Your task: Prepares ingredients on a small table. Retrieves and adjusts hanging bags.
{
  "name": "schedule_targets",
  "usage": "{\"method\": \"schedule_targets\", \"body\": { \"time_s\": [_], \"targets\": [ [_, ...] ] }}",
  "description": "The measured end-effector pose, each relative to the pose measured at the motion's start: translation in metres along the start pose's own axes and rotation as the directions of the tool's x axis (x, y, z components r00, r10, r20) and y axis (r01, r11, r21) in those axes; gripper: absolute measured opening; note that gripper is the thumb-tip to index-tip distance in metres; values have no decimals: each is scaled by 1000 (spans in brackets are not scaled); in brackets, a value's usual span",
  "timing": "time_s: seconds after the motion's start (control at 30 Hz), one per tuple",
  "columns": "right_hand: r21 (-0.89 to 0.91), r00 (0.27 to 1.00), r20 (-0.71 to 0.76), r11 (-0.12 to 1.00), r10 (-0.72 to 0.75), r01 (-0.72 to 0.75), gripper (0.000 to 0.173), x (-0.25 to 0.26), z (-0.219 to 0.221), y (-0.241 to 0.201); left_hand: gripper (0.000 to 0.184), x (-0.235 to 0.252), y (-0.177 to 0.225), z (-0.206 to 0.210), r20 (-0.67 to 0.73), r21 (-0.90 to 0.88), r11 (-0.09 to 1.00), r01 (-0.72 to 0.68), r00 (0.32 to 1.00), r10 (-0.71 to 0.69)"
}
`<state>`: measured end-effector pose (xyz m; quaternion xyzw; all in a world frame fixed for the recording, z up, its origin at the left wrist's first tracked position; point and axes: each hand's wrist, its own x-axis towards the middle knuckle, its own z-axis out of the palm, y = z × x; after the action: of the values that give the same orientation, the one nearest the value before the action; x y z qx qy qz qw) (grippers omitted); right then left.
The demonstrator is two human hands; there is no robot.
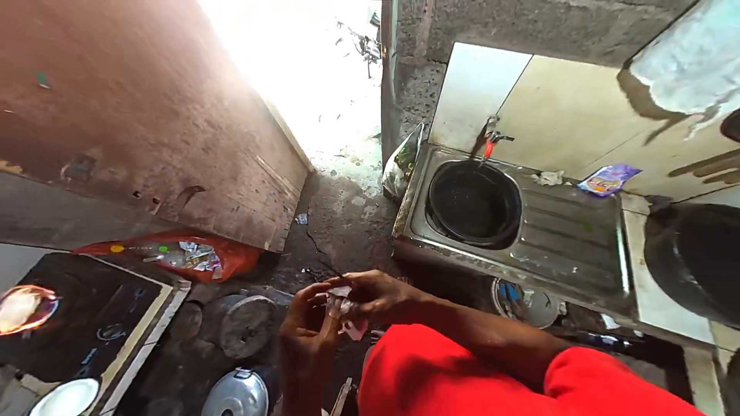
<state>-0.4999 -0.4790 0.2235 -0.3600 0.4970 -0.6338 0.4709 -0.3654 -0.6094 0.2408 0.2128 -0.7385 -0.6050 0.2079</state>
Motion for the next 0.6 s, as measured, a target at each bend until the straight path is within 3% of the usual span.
{"method": "schedule_targets", "body": {
  "time_s": [0.1, 0.23, 0.33, 0.4, 0.47, 0.53, 0.6],
  "targets": [
    [99, 993, 115, 994, 41, -53, 36, 8, -7, -6, 36, -1, 9, 1, -5, 15, 988, -152, 988, 152],
    [-43, 982, 184, 998, 47, -39, 26, 16, -17, -17, 41, -6, 19, -1, -56, 59, 971, -230, 971, 233],
    [-57, 986, 148, 996, 81, -73, 22, 25, -18, -18, 51, -17, 17, -15, -90, -107, 965, -240, 969, 231],
    [37, 981, 146, 990, 131, -138, 23, 29, -21, -17, 72, -23, 1, -26, -148, -224, 937, -266, 960, 238],
    [106, 968, 180, 974, 178, -198, 23, 32, -16, -19, 102, -28, -27, -34, -151, -14, 965, -261, 955, 256],
    [59, 948, 257, 976, 187, -209, 23, 36, -4, -25, 123, -32, -52, -23, -96, 199, 954, -225, 964, 247],
    [-136, 934, 329, 985, 142, -101, 23, 40, 12, -32, 123, -36, -56, -4, -78, 253, 955, -157, 980, 182]
  ]
}}
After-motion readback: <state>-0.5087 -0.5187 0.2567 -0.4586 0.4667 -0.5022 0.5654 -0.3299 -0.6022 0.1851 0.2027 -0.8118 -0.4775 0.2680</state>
